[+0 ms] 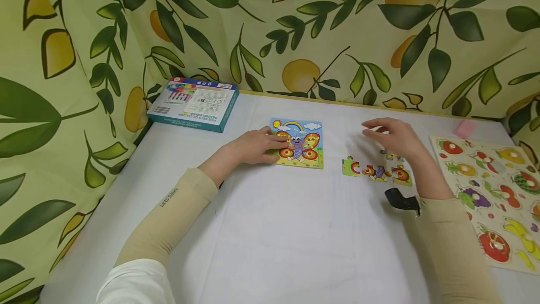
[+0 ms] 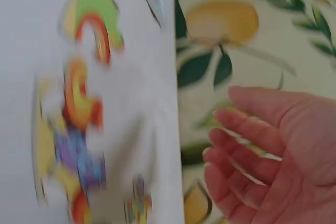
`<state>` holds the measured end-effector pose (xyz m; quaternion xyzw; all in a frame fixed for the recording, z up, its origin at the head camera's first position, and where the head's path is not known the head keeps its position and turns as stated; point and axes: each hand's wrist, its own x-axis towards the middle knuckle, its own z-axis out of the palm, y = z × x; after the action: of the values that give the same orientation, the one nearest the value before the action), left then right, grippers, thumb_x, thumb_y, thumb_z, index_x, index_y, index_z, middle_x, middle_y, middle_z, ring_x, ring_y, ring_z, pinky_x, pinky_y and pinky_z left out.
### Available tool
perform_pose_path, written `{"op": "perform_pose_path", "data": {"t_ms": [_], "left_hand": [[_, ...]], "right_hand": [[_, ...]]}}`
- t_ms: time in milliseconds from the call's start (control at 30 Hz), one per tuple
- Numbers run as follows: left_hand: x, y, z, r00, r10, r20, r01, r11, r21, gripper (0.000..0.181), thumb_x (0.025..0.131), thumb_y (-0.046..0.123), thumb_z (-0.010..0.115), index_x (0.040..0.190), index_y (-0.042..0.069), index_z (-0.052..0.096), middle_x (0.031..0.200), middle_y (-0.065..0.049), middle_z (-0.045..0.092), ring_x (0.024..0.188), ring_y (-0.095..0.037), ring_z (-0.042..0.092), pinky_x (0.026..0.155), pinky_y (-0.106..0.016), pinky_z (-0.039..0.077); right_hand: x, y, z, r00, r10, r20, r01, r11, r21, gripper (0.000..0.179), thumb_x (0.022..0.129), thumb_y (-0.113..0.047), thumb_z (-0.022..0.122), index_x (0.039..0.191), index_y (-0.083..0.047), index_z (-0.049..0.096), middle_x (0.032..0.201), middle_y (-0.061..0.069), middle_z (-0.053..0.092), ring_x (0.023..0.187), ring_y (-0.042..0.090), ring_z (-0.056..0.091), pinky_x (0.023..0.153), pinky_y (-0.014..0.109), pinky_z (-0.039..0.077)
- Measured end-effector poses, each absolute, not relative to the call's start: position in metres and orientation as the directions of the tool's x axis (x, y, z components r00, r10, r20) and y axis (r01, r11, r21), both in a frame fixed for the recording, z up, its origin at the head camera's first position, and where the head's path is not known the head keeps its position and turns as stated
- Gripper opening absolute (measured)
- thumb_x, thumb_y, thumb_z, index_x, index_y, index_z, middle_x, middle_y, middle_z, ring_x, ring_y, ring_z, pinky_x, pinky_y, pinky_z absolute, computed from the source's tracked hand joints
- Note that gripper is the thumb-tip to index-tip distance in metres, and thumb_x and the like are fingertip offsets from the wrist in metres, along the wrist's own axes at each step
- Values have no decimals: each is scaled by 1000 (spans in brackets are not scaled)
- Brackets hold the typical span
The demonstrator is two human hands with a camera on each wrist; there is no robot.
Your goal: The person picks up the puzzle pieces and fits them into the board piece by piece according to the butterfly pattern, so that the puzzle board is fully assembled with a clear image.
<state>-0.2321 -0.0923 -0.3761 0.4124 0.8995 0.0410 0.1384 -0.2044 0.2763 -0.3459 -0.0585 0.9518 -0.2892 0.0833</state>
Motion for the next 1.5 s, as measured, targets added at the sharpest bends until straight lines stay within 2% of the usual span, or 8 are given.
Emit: {"op": "perform_pose_path", "data": {"t_ms": [167, 333, 533, 833, 1033, 1133, 1333, 1500], "left_hand": [[-232, -93, -375, -627, 746, -224, 722, 665, 194, 52, 97, 36, 53, 148, 25, 45, 151, 5, 41, 116, -21, 41, 88, -37, 44], [-232, -94, -374, -624, 748, -226, 724, 662, 193, 52, 97, 35, 54, 147, 24, 45, 151, 4, 42, 116, -22, 42, 89, -37, 44], [-231, -93, -374, -628, 744, -229, 721, 667, 189, 53, 98, 37, 53, 148, 25, 44, 151, 5, 41, 117, -21, 41, 90, -37, 44], [-231, -92, -375, -634, 737, -234, 716, 674, 181, 53, 98, 39, 53, 148, 26, 44, 152, 6, 40, 117, -20, 41, 89, -37, 44], [-232, -92, -375, -632, 738, -234, 717, 672, 183, 53, 97, 39, 53, 148, 26, 44, 152, 7, 40, 117, -20, 41, 89, -37, 44], [-233, -92, -376, -630, 742, -230, 721, 669, 182, 53, 97, 39, 53, 148, 26, 44, 152, 7, 40, 117, -20, 41, 88, -36, 44], [-233, -93, -376, -629, 743, -228, 723, 667, 180, 53, 97, 38, 53, 148, 25, 45, 151, 6, 41, 116, -20, 41, 88, -36, 44], [-232, -93, -375, -631, 742, -229, 719, 669, 188, 53, 97, 38, 53, 148, 25, 45, 151, 5, 41, 115, -21, 41, 89, -37, 44]], "right_hand": [[-200, 329, -355, -952, -44, -302, 121, 854, -505, 64, 96, -48, 55, 137, 1, 49, 137, 31, 41, 118, 48, 41, 89, 62, 40], [-194, 350, -365, -920, -45, -388, 161, 861, -482, 71, 90, -48, 66, 135, 3, 46, 135, 32, 39, 118, 49, 38, 93, 65, 36], [-192, 354, -367, -931, -32, -364, 145, 882, -449, 70, 84, -42, 75, 126, 7, 48, 120, 30, 47, 106, 44, 43, 85, 58, 41], [-195, 354, -366, -920, -56, -389, 139, 879, -457, 62, 85, -39, 74, 118, 9, 53, 109, 26, 53, 100, 40, 46, 81, 50, 42], [-196, 354, -366, -913, -46, -406, 168, 864, -475, 70, 87, -39, 73, 124, 11, 42, 109, 25, 47, 101, 40, 42, 81, 46, 40], [-197, 354, -367, -915, -41, -402, 171, 863, -476, 70, 87, -41, 72, 125, 10, 43, 110, 25, 47, 101, 40, 42, 81, 45, 40], [-198, 346, -369, -945, -38, -325, 136, 859, -494, 58, 87, -38, 71, 118, 4, 45, 118, 27, 44, 103, 42, 41, 81, 49, 39], [-204, 327, -365, -975, -28, -219, 95, 844, -528, 48, 93, -35, 67, 123, 0, 52, 117, 26, 48, 102, 41, 44, 75, 46, 42]]}}
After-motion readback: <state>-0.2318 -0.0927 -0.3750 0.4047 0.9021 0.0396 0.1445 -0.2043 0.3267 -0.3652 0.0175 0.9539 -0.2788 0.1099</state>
